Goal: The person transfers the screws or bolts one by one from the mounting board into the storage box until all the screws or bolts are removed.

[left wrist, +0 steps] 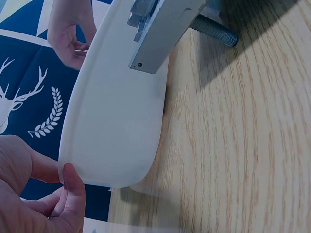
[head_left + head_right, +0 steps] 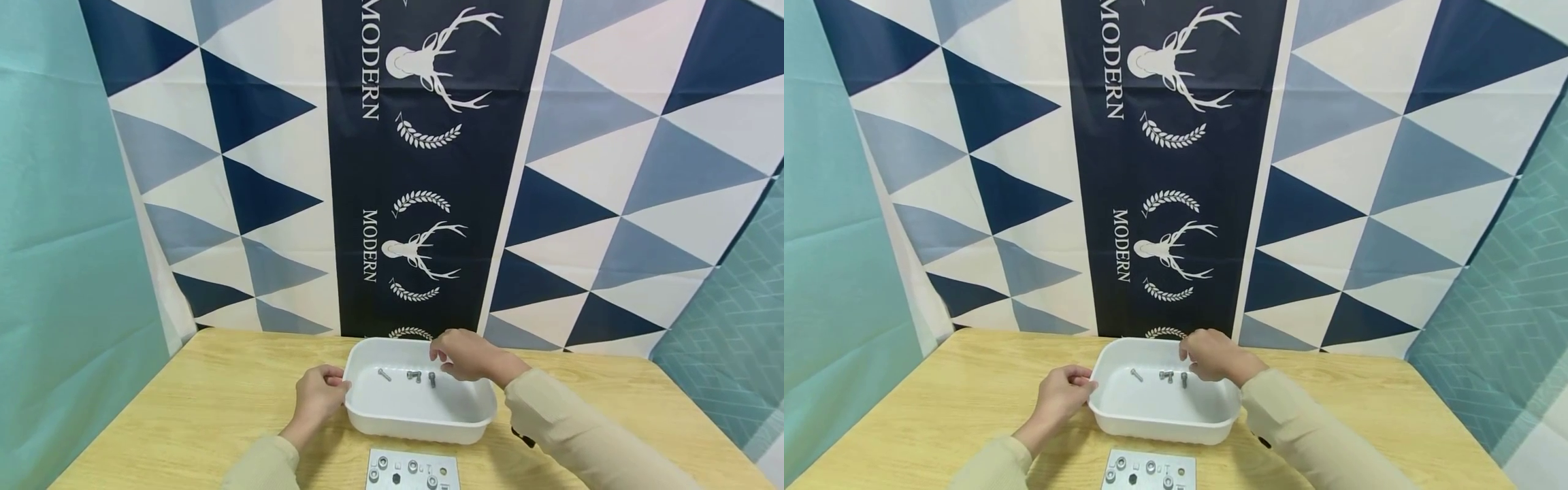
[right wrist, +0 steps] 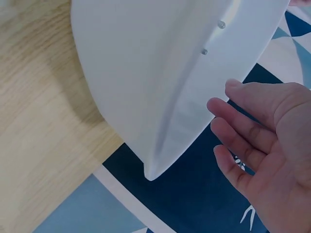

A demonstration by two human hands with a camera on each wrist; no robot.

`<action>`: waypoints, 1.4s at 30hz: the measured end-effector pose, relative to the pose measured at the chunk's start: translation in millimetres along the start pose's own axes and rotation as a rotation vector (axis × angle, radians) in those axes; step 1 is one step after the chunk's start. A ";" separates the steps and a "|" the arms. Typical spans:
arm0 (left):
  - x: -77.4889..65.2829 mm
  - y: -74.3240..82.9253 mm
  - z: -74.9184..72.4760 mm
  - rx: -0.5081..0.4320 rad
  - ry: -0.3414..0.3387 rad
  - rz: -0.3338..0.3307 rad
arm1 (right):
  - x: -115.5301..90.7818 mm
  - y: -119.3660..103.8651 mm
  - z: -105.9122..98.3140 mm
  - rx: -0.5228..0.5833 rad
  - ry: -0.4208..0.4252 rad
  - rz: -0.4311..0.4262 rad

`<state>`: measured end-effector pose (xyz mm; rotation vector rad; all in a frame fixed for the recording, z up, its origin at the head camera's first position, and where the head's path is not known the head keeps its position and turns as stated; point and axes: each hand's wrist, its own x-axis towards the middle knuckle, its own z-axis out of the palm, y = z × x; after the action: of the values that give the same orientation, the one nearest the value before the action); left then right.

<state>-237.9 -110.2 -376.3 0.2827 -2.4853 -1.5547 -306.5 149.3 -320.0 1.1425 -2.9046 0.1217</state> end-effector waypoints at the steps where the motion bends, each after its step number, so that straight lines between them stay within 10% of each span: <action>1: 0.1 0.6 0.0 0.002 0.001 0.001 | -1.0 1.1 0.4 0.002 0.002 -0.003; 32: 4.9 4.1 -2.2 0.004 0.005 0.001 | -62.5 -81.7 9.3 0.039 0.283 -0.414; 42: 2.3 -0.1 -0.3 0.002 0.000 -0.015 | -68.9 -109.1 27.8 0.076 0.109 -0.509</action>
<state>-240.0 -111.0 -376.1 0.3019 -2.4908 -1.5576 -181.4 114.4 -343.6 1.7772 -2.4410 0.2736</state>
